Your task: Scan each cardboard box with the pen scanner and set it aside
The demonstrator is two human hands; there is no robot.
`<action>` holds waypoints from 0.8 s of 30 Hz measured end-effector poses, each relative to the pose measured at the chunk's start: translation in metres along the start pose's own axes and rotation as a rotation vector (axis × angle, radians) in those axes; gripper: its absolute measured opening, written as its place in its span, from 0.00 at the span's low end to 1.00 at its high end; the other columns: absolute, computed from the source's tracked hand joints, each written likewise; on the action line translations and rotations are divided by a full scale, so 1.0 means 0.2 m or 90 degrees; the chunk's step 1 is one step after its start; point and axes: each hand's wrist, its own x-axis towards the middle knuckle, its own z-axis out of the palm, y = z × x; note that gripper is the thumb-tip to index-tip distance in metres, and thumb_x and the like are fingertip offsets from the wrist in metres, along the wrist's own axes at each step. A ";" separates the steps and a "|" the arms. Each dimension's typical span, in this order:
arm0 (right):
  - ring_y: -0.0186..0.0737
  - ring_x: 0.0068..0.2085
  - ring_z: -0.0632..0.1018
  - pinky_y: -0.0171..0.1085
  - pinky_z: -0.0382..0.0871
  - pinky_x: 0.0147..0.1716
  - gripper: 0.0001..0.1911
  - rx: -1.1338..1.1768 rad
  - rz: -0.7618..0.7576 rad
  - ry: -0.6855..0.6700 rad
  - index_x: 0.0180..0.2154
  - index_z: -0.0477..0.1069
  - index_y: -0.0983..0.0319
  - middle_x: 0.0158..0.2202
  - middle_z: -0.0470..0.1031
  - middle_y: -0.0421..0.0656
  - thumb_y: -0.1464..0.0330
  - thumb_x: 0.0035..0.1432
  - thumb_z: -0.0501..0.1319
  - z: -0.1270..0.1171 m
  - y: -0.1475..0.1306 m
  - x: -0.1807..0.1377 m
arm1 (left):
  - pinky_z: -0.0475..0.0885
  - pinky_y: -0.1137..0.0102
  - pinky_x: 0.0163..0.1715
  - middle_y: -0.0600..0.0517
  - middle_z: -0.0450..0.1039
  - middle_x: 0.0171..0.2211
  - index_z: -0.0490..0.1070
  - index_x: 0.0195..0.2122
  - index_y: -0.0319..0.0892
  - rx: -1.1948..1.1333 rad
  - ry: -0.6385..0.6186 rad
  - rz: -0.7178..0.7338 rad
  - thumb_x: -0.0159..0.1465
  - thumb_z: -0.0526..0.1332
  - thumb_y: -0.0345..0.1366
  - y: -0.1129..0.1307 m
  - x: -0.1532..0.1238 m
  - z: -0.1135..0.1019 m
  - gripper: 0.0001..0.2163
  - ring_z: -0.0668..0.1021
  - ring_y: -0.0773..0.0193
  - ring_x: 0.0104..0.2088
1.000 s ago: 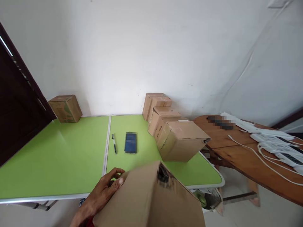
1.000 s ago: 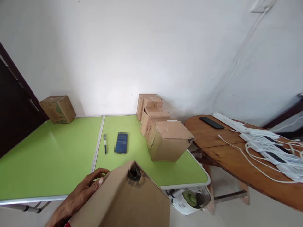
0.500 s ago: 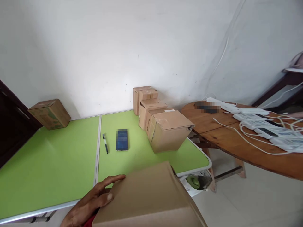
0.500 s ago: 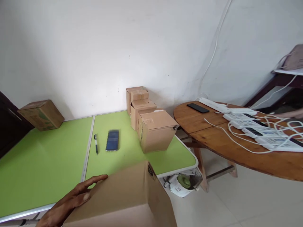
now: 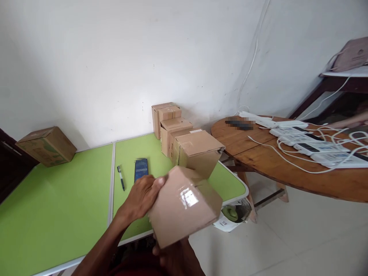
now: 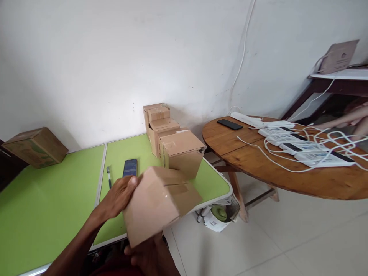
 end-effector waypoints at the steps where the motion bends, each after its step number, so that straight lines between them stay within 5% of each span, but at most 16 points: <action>1: 0.41 0.40 0.85 0.35 0.80 0.33 0.30 0.028 -0.008 0.010 0.49 0.80 0.62 0.46 0.84 0.46 0.43 0.62 0.69 -0.02 -0.01 0.06 | 0.62 0.63 0.30 0.53 0.57 0.23 0.52 0.23 0.48 0.011 -0.037 0.017 0.68 0.35 0.72 0.02 0.08 0.01 0.34 0.64 0.61 0.26; 5: 0.38 0.35 0.86 0.28 0.73 0.22 0.28 0.127 -0.088 0.074 0.43 0.84 0.57 0.40 0.87 0.42 0.42 0.54 0.73 -0.05 -0.09 0.18 | 0.53 0.65 0.26 0.57 0.46 0.19 0.43 0.21 0.49 0.079 -0.093 0.004 0.67 0.40 0.74 0.10 0.34 0.05 0.33 0.56 0.66 0.20; 11: 0.37 0.30 0.82 0.30 0.69 0.17 0.26 0.167 -0.143 0.060 0.48 0.84 0.53 0.31 0.84 0.35 0.45 0.54 0.75 -0.02 -0.30 0.18 | 0.65 0.64 0.29 0.52 0.66 0.25 0.60 0.26 0.46 0.113 -0.039 0.097 0.71 0.54 0.64 0.30 0.44 0.13 0.28 0.74 0.57 0.28; 16: 0.37 0.29 0.80 0.31 0.68 0.18 0.23 0.151 -0.172 0.087 0.40 0.85 0.52 0.29 0.83 0.36 0.43 0.52 0.75 -0.09 -0.40 0.17 | 0.77 0.56 0.44 0.44 0.78 0.45 0.73 0.45 0.42 0.008 -0.021 0.116 0.68 0.64 0.55 0.36 0.45 0.22 0.20 0.80 0.46 0.46; 24: 0.46 0.34 0.82 0.37 0.70 0.26 0.38 -0.075 -0.074 0.222 0.41 0.86 0.62 0.35 0.84 0.50 0.34 0.55 0.66 -0.17 -0.43 0.05 | 0.69 0.43 0.66 0.37 0.63 0.68 0.56 0.74 0.46 -0.211 -0.041 0.067 0.60 0.72 0.55 0.20 0.27 0.29 0.46 0.70 0.36 0.67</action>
